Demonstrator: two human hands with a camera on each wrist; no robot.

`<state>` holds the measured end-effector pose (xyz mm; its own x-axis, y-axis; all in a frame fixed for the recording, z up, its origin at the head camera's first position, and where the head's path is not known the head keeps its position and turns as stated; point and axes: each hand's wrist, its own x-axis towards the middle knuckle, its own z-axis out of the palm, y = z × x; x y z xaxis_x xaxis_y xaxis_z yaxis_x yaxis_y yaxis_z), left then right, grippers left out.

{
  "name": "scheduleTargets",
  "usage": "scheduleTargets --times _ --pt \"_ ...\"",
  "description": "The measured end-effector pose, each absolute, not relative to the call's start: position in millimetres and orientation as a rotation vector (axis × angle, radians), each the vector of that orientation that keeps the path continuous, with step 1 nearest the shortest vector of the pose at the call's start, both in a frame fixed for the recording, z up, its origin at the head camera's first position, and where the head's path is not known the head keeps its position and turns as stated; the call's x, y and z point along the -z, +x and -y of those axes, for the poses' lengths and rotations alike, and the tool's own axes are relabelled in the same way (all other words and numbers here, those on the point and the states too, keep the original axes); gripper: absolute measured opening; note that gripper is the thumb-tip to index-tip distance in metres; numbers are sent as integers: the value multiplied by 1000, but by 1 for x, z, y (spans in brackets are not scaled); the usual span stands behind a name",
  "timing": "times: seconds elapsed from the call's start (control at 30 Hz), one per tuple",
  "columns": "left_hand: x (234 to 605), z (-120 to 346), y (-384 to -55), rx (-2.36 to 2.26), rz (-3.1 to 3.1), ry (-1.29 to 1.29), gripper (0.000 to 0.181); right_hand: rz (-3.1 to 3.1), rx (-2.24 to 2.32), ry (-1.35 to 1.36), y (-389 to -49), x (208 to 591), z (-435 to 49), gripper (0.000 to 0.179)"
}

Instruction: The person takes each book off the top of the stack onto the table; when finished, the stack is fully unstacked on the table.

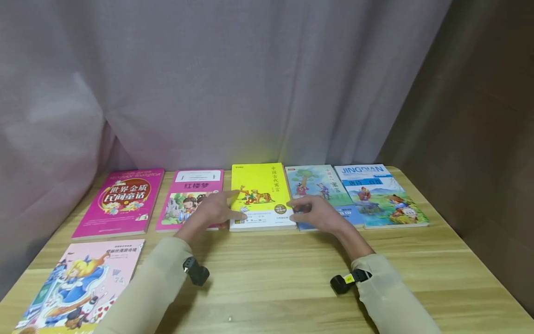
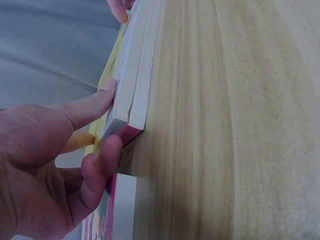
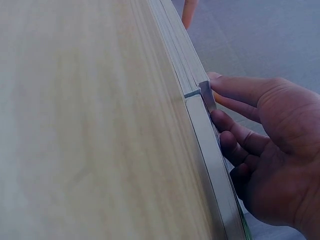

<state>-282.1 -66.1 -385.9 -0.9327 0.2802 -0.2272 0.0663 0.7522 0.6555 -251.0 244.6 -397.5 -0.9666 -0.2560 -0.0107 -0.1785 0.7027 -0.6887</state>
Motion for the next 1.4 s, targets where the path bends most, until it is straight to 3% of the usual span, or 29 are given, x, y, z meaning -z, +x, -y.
scheduleTargets --times 0.4,1.0,1.4 --pt "383 68 -284 -1014 -2575 154 92 -2778 1153 -345 -252 398 -244 47" --pt "380 75 -283 -1030 -2585 245 94 -2778 1149 -361 -253 398 -244 46" --pt "390 90 -277 -1429 -2299 193 113 -2783 1117 -318 -253 396 -242 46"
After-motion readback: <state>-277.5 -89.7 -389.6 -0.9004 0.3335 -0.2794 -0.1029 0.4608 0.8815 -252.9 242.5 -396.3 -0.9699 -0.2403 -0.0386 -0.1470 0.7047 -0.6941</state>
